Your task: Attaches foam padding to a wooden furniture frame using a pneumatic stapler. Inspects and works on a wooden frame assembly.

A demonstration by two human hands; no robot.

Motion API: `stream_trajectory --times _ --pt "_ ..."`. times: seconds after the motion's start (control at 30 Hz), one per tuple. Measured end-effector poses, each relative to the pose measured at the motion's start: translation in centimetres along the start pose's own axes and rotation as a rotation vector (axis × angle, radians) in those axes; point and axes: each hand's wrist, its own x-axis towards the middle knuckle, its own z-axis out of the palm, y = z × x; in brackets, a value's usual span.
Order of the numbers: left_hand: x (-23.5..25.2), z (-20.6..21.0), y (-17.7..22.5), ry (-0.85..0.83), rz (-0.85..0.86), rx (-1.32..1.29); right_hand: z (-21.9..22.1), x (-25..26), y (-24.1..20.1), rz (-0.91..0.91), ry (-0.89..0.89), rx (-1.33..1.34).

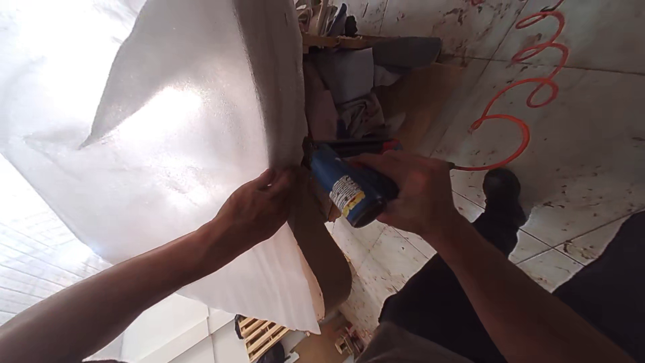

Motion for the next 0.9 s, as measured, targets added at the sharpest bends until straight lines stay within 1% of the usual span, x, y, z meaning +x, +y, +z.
stream_trajectory --times 0.07,0.17,0.27,0.3,0.4,0.47,0.53,0.63,0.77,0.9 --pt "0.4 0.2 -0.1 -0.001 0.041 -0.044 -1.0 1.3 0.3 -0.016 -0.042 -0.003" --pt "1.4 -0.2 -0.8 -0.034 0.163 -0.053 -2.1 2.3 0.6 -0.035 -0.079 -0.012" --pt "2.7 -1.2 -1.3 -0.149 0.204 -0.026 -2.7 2.4 0.6 -0.041 -0.064 -0.030" --pt "2.8 -1.2 -1.4 -0.151 0.205 -0.008 -2.8 2.3 0.7 -0.038 -0.057 -0.031" --pt "2.7 -0.9 -1.2 -0.087 0.200 0.018 -2.8 1.7 0.8 -0.006 -0.051 -0.020" --pt "2.8 -0.7 -1.6 0.018 0.198 -0.028 -2.9 1.5 0.9 0.009 -0.048 -0.022" --pt "2.9 -0.7 -1.9 0.082 0.231 -0.070 -2.9 1.4 0.9 0.010 -0.047 -0.024" --pt "2.8 -0.6 -1.9 0.103 0.271 -0.113 -3.0 1.4 0.6 -0.001 -0.041 -0.011" --pt "2.9 -0.5 -1.7 0.135 0.240 -0.120 -3.4 2.2 0.4 -0.034 -0.028 -0.001" --pt "2.4 -0.1 -1.5 0.103 0.238 -0.100 -3.6 3.4 0.7 -0.069 -0.033 -0.002"
